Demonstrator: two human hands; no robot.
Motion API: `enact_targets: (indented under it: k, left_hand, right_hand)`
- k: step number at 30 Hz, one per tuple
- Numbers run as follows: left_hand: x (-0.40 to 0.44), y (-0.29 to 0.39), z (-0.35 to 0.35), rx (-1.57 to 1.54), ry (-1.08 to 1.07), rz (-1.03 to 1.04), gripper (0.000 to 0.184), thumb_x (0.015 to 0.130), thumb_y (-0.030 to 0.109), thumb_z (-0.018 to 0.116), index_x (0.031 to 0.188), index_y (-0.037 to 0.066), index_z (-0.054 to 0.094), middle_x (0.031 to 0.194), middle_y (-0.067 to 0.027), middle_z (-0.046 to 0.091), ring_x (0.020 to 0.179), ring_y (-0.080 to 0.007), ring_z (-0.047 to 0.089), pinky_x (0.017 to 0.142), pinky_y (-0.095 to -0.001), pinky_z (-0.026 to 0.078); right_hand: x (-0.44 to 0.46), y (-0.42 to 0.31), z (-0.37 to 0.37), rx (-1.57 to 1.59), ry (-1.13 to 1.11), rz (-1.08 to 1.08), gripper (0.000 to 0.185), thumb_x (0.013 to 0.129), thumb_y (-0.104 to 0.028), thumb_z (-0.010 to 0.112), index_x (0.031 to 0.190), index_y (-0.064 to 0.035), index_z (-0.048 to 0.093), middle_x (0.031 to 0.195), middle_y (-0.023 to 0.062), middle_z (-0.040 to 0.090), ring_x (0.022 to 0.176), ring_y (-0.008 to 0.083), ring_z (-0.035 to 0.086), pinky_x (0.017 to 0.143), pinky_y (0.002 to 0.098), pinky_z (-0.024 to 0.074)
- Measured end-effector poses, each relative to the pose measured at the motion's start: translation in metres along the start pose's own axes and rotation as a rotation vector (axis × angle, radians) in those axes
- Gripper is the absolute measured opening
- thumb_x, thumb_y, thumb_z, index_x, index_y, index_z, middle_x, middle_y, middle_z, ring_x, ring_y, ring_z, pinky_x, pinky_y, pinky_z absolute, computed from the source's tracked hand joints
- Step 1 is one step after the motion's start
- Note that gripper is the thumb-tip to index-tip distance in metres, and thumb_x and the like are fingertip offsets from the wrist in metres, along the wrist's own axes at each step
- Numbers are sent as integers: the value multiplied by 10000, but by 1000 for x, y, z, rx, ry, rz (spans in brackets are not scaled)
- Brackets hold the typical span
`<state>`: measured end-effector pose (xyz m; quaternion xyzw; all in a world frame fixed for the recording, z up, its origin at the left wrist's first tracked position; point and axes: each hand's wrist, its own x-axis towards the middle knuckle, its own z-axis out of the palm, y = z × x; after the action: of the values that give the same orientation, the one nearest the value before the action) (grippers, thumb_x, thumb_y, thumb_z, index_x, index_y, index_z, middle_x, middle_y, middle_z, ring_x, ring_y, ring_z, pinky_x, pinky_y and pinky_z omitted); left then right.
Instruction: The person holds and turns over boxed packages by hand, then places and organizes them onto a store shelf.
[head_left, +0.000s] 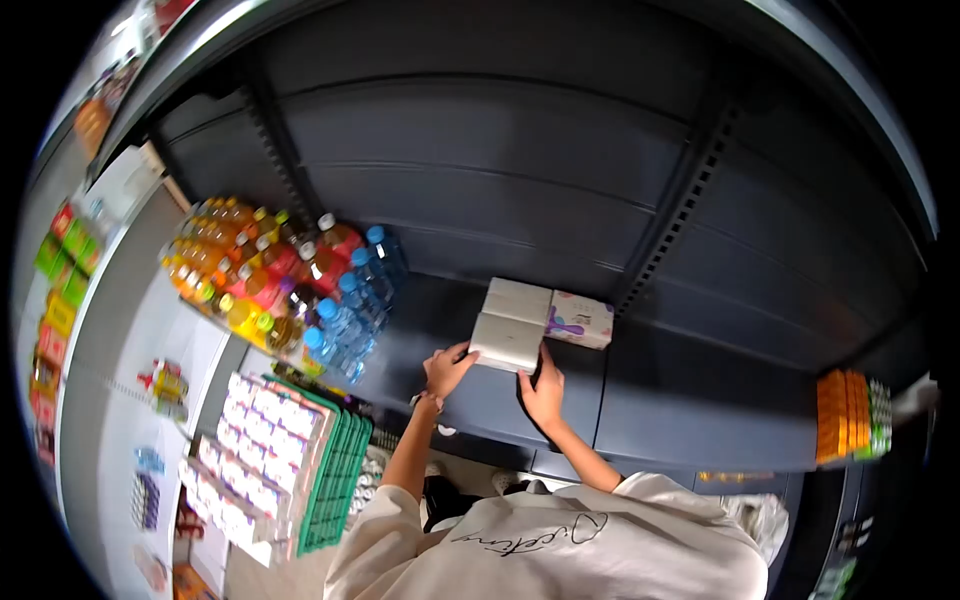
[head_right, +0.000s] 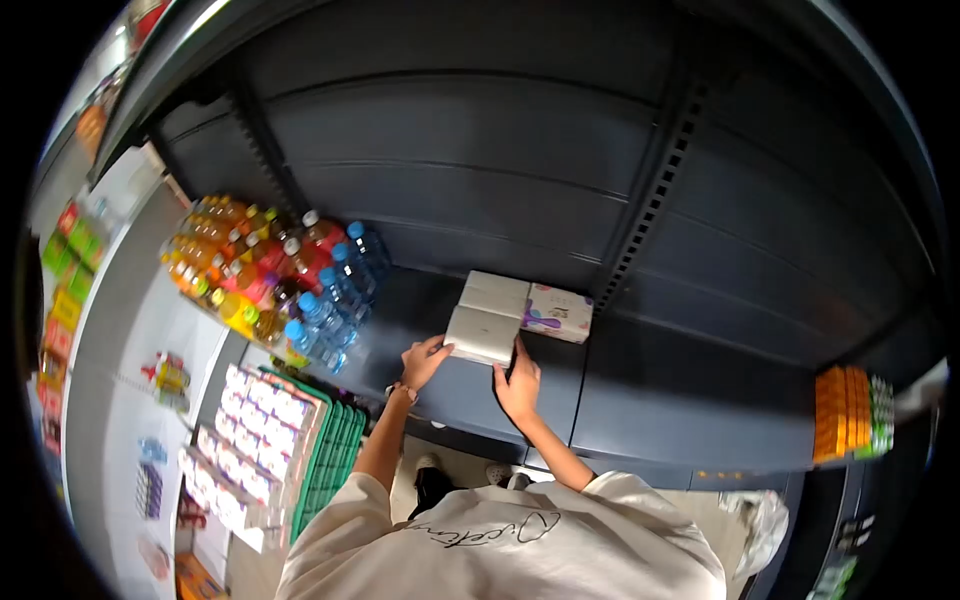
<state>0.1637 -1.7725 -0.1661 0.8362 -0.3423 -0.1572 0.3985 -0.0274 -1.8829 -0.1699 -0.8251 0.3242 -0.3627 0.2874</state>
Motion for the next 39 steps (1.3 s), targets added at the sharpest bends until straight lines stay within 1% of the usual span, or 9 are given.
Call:
enact_targets:
  k: [10, 14, 16, 20, 23, 25, 29, 34, 39]
  left_hand:
    - [-11, -1, 9, -149, 39, -52, 683, 835, 463, 658, 1352, 53, 479, 1204, -126, 625, 1062, -217, 594, 944, -332, 434]
    - [-96, -19, 11, -586, 354, -12, 459, 902, 223, 643, 1296, 28, 509, 1135, -75, 616, 961, -157, 572, 868, -275, 460]
    - [-172, -47, 12, -565, 649, 112, 207, 900, 86, 590, 1102, 48, 618, 992, -97, 644, 860, -170, 587, 782, -293, 478]
    - [-405, -104, 4, -436, 573, -390, 178, 916, 142, 561, 1055, 55, 633, 989, -115, 655, 912, -204, 631, 806, -306, 486]
    - [-612, -165, 41, -191, 428, -1006, 307, 906, 235, 546, 1132, 41, 620, 1080, -138, 665, 972, -246, 642, 852, -332, 488]
    - [-692, -142, 43, -307, 625, -1130, 299, 889, 187, 557, 1141, 39, 620, 1052, -144, 669, 965, -227, 639, 845, -331, 491]
    - [-738, -123, 35, -735, 704, -975, 269, 907, 173, 555, 1122, 27, 624, 1034, -135, 671, 959, -192, 633, 824, -322, 495]
    - [-683, -152, -53, -375, 646, -728, 260, 929, 193, 556, 1108, 15, 614, 944, -146, 681, 838, -190, 660, 739, -289, 503]
    - [-614, -176, -165, -331, 684, -549, 274, 901, 207, 594, 1117, 39, 619, 1039, -179, 639, 848, -220, 647, 729, -321, 504]
  right_hand:
    - [-2, -1, -2, 43, 55, -4, 657, 796, -177, 622, 1366, 35, 372, 1317, 239, 484, 1198, 393, 473, 1023, 438, 340]
    - [-3, 0, 2, 186, 142, -29, 652, 783, -135, 620, 1350, 72, 377, 1343, 279, 449, 1265, 402, 419, 1081, 434, 299]
    - [-6, -4, -1, 94, 200, -107, 639, 816, -196, 608, 1336, 98, 382, 1361, 272, 439, 1282, 406, 398, 1093, 432, 282]
    - [-24, -14, -1, -19, 336, -258, 630, 885, -348, 549, 1340, 58, 392, 1337, 247, 461, 1237, 408, 418, 1031, 476, 306]
    - [-70, -48, 19, -107, 335, -115, 558, 842, -232, 529, 1354, -38, 423, 1323, 168, 478, 1206, 364, 429, 992, 490, 297]
    - [-105, -79, 45, -56, 354, -231, 531, 820, -155, 527, 1331, -37, 445, 1317, 141, 489, 1210, 350, 437, 998, 478, 299]
    - [-234, -196, 91, 313, -75, -281, 480, 745, 1, 509, 1221, 56, 497, 1238, 215, 520, 1168, 380, 466, 1036, 463, 318]
    - [-381, -288, 136, 542, -672, -437, 569, 744, -64, 578, 1296, -44, 437, 1270, 158, 488, 1200, 353, 421, 1052, 457, 257]
    - [-424, -309, 179, 614, -1021, -258, 484, 795, -118, 625, 1250, -58, 471, 1235, 128, 505, 1181, 314, 450, 1005, 407, 334]
